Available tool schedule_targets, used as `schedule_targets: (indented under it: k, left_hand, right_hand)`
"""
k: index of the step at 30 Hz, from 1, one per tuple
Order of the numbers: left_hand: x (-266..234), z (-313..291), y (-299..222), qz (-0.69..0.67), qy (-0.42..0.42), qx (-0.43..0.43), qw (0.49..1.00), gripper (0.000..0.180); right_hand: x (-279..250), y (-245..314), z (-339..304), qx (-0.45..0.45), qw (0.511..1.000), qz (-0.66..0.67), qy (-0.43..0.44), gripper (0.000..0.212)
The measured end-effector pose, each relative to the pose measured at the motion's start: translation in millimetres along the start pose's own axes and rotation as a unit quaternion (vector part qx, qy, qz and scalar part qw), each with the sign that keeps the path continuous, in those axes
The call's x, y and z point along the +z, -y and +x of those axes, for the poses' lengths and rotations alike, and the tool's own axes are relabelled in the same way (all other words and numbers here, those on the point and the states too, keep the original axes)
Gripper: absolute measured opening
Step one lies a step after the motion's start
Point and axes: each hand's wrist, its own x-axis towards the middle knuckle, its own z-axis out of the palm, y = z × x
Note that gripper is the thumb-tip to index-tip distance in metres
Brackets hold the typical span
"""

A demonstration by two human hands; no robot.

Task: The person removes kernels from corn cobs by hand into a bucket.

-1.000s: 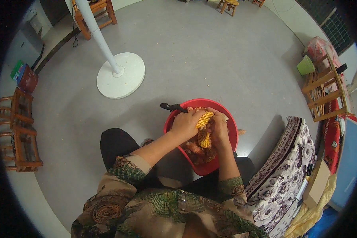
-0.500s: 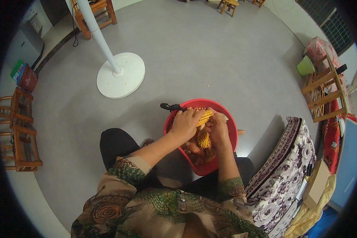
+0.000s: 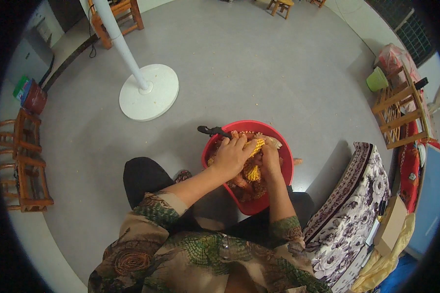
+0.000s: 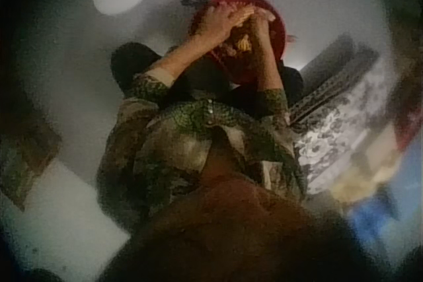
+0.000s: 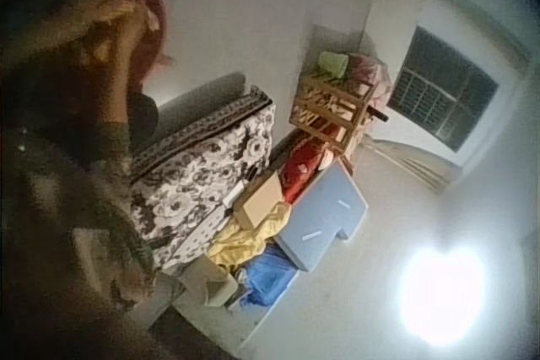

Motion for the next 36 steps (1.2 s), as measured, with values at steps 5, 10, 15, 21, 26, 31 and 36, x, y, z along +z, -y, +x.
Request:
schedule_targets:
  k: [5, 10, 15, 21, 26, 31, 36]
  left_hand:
    - [10.5, -0.9, 8.5, -0.077, 0.028, -0.094, 0.992, 0.038]
    - [11.3, -2.1, 9.2, -0.079, 0.034, -0.074, 0.994, 0.043]
    - [7.4, -2.4, 8.6, -0.050, 0.026, -0.038, 0.998, 0.046]
    - [4.9, 4.2, 6.8, -0.094, 0.061, -0.092, 0.989, 0.047]
    - [10.2, 3.4, 12.4, -0.163, 0.082, -0.165, 0.969, 0.051]
    - [13.8, -1.4, 10.7, -0.067, 0.040, -0.091, 0.993, 0.044]
    - [-0.7, 0.7, 0.1, -0.027, 0.028, -0.026, 0.999, 0.039]
  right_hand:
    - [3.0, 11.4, -0.1, 0.035, 0.995, 0.090, 0.037, 0.026]
    - [-2.4, 9.9, 1.5, 0.035, 0.997, 0.069, 0.027, 0.028]
    - [-3.1, -0.2, 1.7, 0.005, 1.000, 0.003, 0.005, 0.029]
    - [-6.1, -3.7, 5.2, -0.005, 0.998, 0.045, 0.038, 0.027]
    - [10.7, 3.5, 2.0, 0.037, 0.997, 0.061, 0.041, 0.034]
    - [6.3, -2.1, 3.1, 0.025, 0.997, 0.037, 0.062, 0.027]
    - [3.3, -8.2, 1.1, 0.014, 1.000, 0.019, 0.018, 0.026]
